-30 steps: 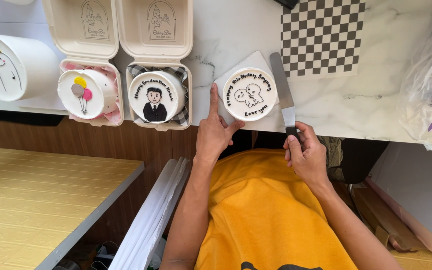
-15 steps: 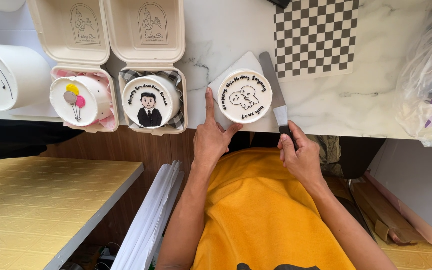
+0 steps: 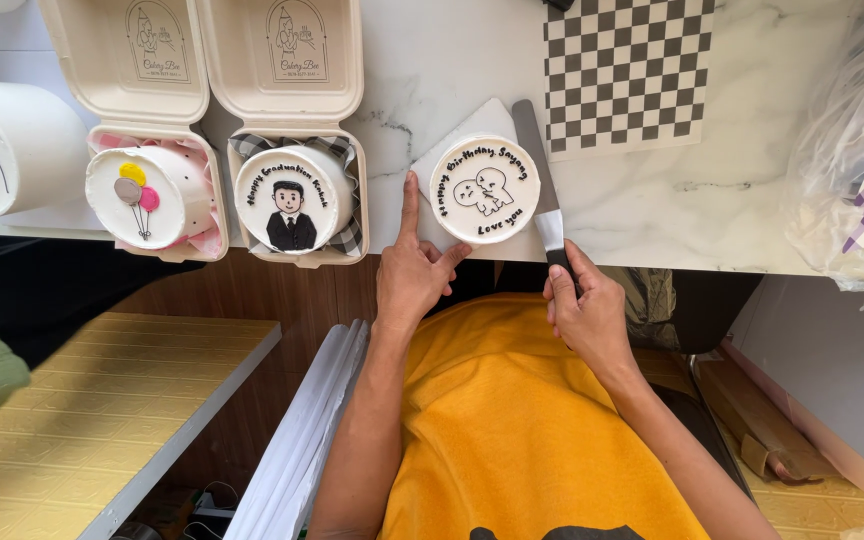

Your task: The recorder is packaging small decorated cakes into boxes and preparing stickers and paper for the presentation.

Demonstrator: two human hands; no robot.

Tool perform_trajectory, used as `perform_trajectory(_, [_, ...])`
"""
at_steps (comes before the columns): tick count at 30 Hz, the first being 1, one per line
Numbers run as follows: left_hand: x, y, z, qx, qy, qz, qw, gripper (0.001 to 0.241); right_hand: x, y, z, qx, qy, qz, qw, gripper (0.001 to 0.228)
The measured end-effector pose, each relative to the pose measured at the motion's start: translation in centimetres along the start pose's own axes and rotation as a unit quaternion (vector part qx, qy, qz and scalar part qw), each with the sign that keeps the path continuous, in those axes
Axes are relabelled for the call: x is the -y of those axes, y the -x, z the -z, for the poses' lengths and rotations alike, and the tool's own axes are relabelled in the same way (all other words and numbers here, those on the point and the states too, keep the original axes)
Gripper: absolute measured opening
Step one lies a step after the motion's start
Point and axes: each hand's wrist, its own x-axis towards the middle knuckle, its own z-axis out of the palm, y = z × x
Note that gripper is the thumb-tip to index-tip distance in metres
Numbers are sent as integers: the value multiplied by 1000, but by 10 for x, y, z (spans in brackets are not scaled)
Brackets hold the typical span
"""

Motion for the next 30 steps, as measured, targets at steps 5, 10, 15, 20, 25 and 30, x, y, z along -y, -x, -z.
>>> perform_trajectory(5, [1, 2, -2, -9, 9, -5, 1000, 117, 4, 0, 1, 7, 0, -25, 1000, 48])
perform_trajectory(10, [4, 4, -4, -31, 36, -11, 999, 113, 1, -3, 5, 14, -7, -34, 999, 50])
perform_trajectory(15, [8, 1, -5, -37, 28, -28, 999, 113, 8, -3, 6, 20, 1, -46, 999, 50])
perform_trajectory(20, [7, 2, -4, -34, 34, -28, 998, 113, 4, -5, 4, 26, 3, -42, 999, 50])
perform_trajectory(25, [6, 2, -3, -38, 37, -35, 998, 111, 8, -4, 3, 29, 6, -51, 998, 51])
perform_trajectory(30, [8, 2, -3, -36, 40, -34, 998, 111, 9, -3, -1, 31, 5, -51, 998, 51])
